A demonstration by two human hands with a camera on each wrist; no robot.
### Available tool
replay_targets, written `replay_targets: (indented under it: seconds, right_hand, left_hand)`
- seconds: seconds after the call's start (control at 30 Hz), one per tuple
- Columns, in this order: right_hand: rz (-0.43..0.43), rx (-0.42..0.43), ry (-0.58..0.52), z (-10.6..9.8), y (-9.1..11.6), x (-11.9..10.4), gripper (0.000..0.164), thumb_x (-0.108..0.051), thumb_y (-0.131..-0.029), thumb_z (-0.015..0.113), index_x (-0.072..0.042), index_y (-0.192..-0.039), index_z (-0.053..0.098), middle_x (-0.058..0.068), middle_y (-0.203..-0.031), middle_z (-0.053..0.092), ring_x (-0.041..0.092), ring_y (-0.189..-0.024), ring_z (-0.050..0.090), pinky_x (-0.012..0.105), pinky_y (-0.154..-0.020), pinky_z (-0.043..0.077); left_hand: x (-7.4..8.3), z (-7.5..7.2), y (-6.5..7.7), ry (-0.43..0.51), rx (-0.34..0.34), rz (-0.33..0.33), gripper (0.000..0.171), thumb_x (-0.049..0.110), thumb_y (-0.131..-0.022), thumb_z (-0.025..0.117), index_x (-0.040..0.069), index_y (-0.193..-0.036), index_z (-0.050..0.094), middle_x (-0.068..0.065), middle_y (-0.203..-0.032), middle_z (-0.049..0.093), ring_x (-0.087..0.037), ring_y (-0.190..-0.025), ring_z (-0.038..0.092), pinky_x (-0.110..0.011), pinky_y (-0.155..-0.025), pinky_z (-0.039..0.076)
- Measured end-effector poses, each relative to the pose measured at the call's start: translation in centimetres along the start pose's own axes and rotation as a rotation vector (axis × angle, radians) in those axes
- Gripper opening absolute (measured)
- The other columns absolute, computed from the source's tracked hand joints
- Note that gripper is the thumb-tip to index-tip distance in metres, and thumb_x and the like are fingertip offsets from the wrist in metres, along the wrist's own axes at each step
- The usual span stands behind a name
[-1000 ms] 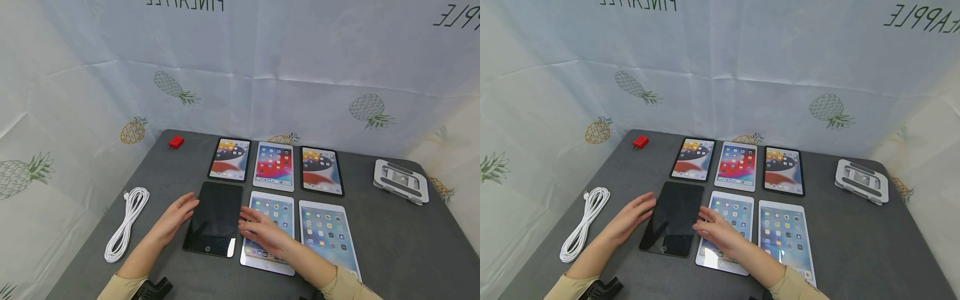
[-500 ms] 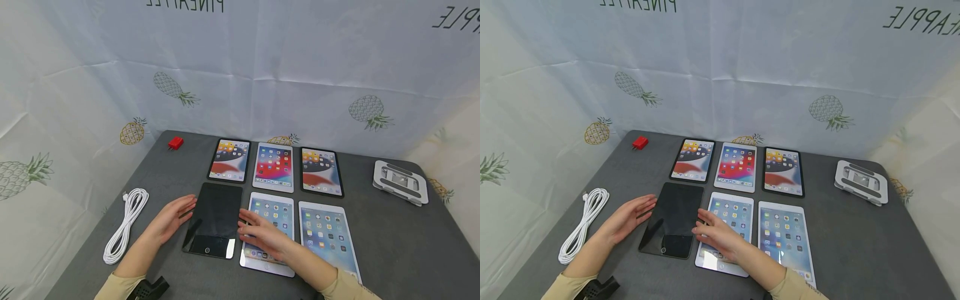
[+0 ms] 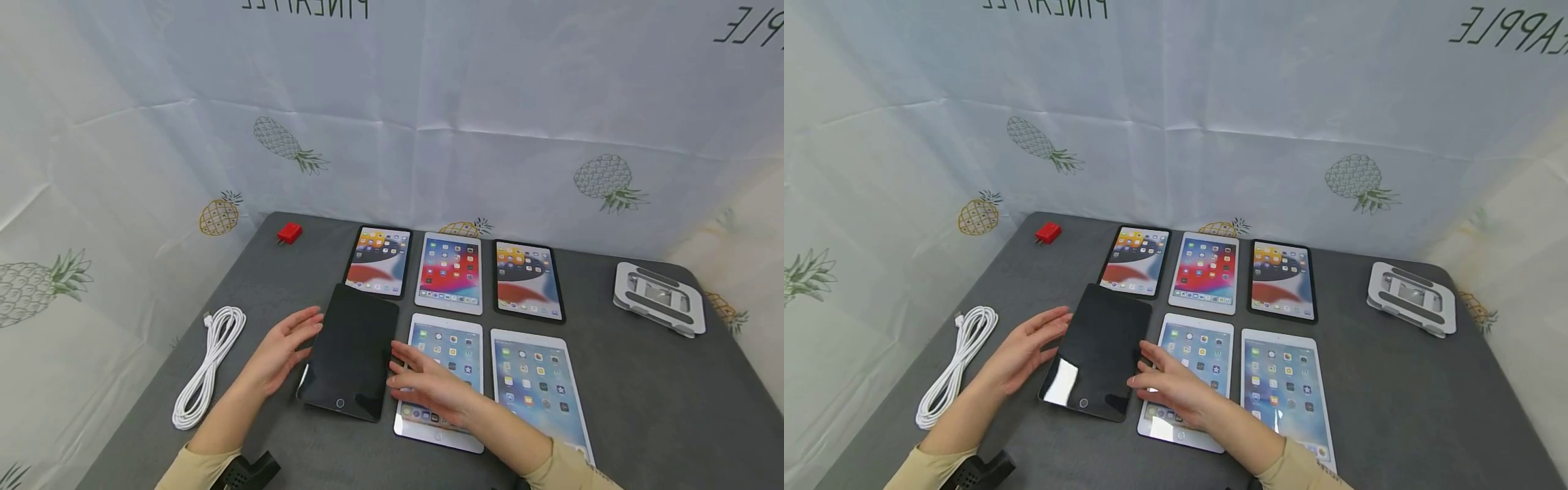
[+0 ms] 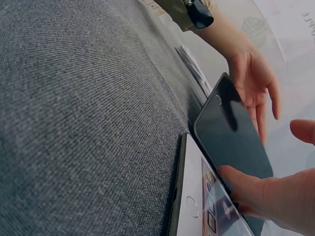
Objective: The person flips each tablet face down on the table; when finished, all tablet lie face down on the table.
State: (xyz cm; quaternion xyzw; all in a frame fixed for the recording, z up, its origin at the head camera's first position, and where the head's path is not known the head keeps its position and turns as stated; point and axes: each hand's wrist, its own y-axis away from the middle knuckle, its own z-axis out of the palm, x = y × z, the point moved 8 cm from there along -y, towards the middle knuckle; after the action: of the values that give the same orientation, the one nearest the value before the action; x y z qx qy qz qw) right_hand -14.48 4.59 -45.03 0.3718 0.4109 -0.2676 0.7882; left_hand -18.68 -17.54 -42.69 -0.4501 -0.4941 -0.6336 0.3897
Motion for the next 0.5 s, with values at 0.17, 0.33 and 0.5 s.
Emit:
replay_targets:
  seconds: [0.17,0.33,0.5]
  right_hand:
    - [0.005,-0.008,0.011,0.1,0.0,0.0,0.079,-0.012,-0.091,0.060,-0.004,-0.155,0.015,0.019,-0.161,0.007,0.038,-0.146,0.014,0.050,-0.108,0.035]
    - [0.007,-0.031,0.023,0.3,0.0,0.1,0.079,-0.012,-0.091,0.058,-0.004,-0.155,0.013,0.020,-0.161,0.004,0.038,-0.147,0.009,0.051,-0.109,0.033]
    - [0.015,-0.042,0.024,0.3,-0.2,0.2,0.079,-0.013,-0.092,0.057,-0.003,-0.155,0.012,0.020,-0.161,0.004,0.038,-0.147,0.008,0.052,-0.110,0.030]
  left_hand:
    - [0.1,1.0,0.3,-0.082,0.009,0.031,0.060,0.010,-0.096,0.059,-0.002,-0.149,0.033,-0.021,-0.154,0.031,-0.029,-0.141,0.030,-0.041,-0.114,0.026]
    - [1.3,2.6,0.5,-0.106,0.016,0.115,0.059,0.005,-0.090,0.067,-0.001,-0.144,0.044,-0.019,-0.144,0.047,-0.027,-0.133,0.044,-0.025,-0.099,0.043]
    - [2.6,5.0,0.7,-0.189,0.007,0.196,0.057,0.012,-0.089,0.071,0.005,-0.141,0.050,-0.014,-0.137,0.055,-0.030,-0.125,0.052,-0.039,-0.099,0.047]
